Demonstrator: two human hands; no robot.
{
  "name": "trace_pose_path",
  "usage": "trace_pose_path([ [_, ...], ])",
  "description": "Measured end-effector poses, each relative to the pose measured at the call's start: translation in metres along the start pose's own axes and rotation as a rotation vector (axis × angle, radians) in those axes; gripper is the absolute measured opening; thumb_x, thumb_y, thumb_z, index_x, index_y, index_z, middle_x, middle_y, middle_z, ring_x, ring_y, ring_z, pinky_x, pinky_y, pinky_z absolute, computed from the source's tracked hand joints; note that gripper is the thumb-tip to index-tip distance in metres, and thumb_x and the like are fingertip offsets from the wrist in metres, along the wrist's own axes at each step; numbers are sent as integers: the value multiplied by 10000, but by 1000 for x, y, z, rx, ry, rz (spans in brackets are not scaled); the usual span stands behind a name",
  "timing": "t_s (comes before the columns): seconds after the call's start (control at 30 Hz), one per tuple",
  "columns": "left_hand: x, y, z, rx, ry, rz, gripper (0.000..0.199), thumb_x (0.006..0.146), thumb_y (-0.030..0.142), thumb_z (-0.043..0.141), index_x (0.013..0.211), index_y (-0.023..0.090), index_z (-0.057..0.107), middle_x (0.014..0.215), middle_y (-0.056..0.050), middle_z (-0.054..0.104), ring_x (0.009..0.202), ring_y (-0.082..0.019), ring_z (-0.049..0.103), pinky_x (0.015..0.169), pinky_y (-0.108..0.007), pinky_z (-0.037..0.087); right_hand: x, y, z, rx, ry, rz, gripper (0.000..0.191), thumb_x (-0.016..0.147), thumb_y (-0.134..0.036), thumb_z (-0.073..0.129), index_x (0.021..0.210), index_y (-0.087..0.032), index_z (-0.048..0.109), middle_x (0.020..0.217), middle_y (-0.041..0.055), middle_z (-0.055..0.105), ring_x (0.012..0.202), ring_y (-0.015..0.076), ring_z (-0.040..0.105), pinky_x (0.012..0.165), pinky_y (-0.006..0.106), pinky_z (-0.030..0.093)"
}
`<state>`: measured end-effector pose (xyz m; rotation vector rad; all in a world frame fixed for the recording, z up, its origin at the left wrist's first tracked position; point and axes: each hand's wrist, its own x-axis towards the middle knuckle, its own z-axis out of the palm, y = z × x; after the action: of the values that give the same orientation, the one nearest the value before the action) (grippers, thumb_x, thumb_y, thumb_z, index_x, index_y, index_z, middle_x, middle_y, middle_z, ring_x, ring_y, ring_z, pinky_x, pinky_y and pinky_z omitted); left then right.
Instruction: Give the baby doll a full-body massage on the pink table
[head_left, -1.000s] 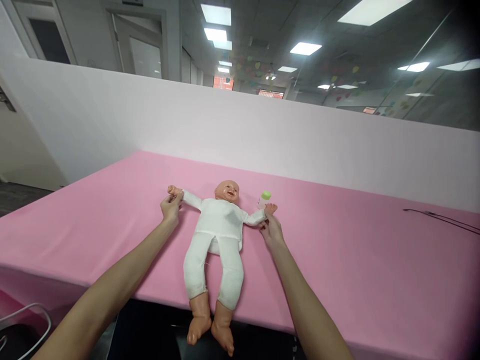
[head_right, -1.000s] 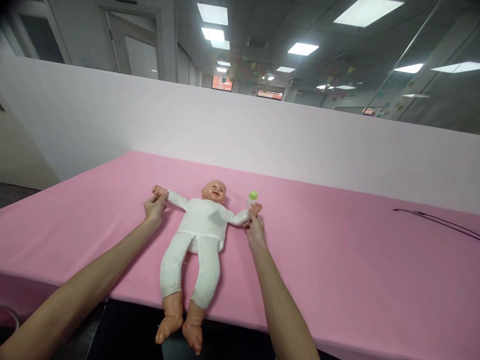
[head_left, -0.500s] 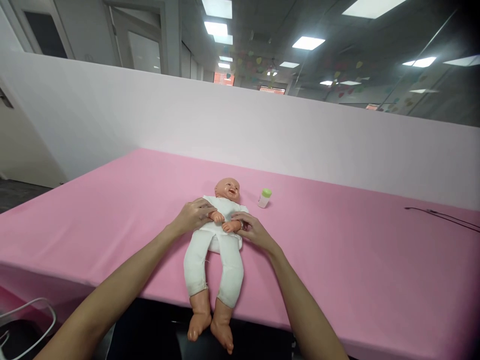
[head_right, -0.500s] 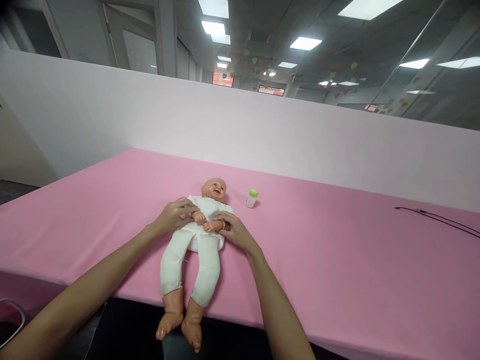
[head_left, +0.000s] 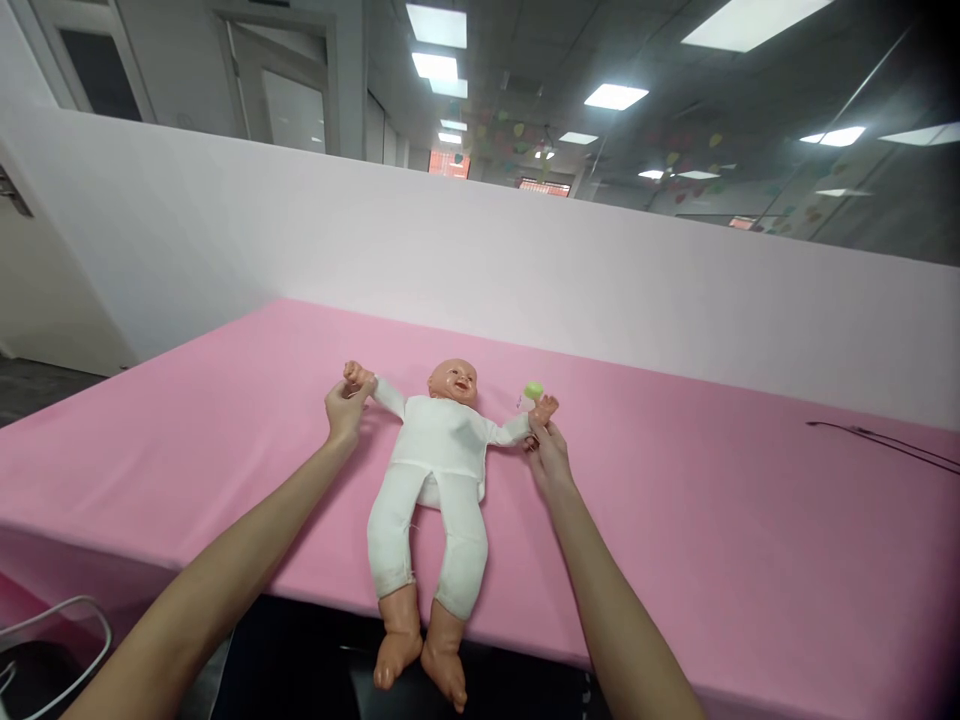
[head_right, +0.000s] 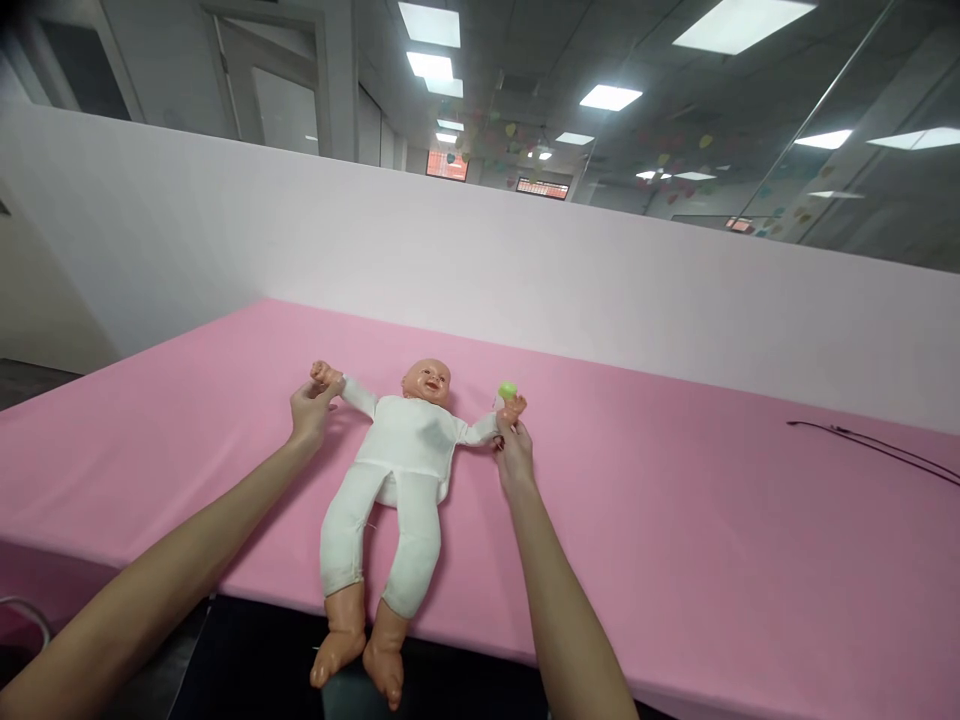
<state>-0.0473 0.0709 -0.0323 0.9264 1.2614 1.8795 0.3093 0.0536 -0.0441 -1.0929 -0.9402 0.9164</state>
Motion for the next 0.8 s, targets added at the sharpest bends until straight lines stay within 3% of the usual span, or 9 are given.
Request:
trace_pose_path([
  [0.13,-13,17,3,169,-376,340,265,772,393,836,928,198,749,967,-68,743,903,-223,677,711,-298,525,-25,-20,22,-135,-284,-206,489,732,-463,890,1144,-268,711,1213,77,726,997,247,667,773,345,555],
  [0.27,-20,17,2,412,-882,636,196,855,370,784,1008,250,809,999,-73,753,928,-231,674,791,-342,532,-42,-22,33,-395,-717,-318,344,799,-384,855,1115,-274,776,1235,80,733,1193,300,645,992,437,523],
  [0.37,-21,11,1,474,-995,745,180,886,320,760,1047,269,821,1023,-74,748,956,-231,667,866,-370,524,-46,-19,35,-448,-778,-328,324,805,-387,851,1109,-289,792,1244,73,732,1252,311,624,1042,463,504],
  [0.43,-21,9,3,456,-938,690,197,871,335,778,1053,271,821,1009,-71,751,934,-230,665,807,-352,526,-44,-18,35,-411,-701,-287,362,793,-412,860,1124,-286,782,1250,76,733,1217,304,642,1024,458,520],
  [0.53,-19,7,5,318,-632,466,221,829,379,806,1009,250,812,1002,-68,761,922,-234,676,718,-317,514,-32,-13,30,-250,-390,-195,470,737,-474,888,1131,-263,744,1172,71,748,1030,261,687,859,387,576],
  [0.6,-14,4,5,170,-377,266,240,797,414,823,920,211,786,948,-69,756,882,-229,678,704,-312,513,-21,-6,21,-108,-151,-99,511,697,-535,890,1085,-248,721,952,36,743,776,194,656,668,316,559],
  [0.67,-5,0,3,26,-174,47,315,758,466,845,818,177,735,848,-62,722,788,-203,656,678,-307,509,-9,4,11,-5,9,14,501,662,-597,876,969,-242,702,687,-23,631,551,134,513,500,271,475],
  [0.73,4,-5,-1,-60,-40,-137,388,719,511,862,776,164,697,793,-52,683,714,-174,622,623,-289,482,1,11,1,29,67,83,480,636,-631,863,845,-246,667,554,-57,503,465,115,400,419,263,403],
  [0.8,10,-7,-4,-74,10,-184,415,701,530,868,788,162,697,800,-52,676,712,-167,613,598,-273,460,4,10,-3,34,60,86,471,626,-629,866,815,-251,658,552,-53,500,462,119,394,411,270,396],
])
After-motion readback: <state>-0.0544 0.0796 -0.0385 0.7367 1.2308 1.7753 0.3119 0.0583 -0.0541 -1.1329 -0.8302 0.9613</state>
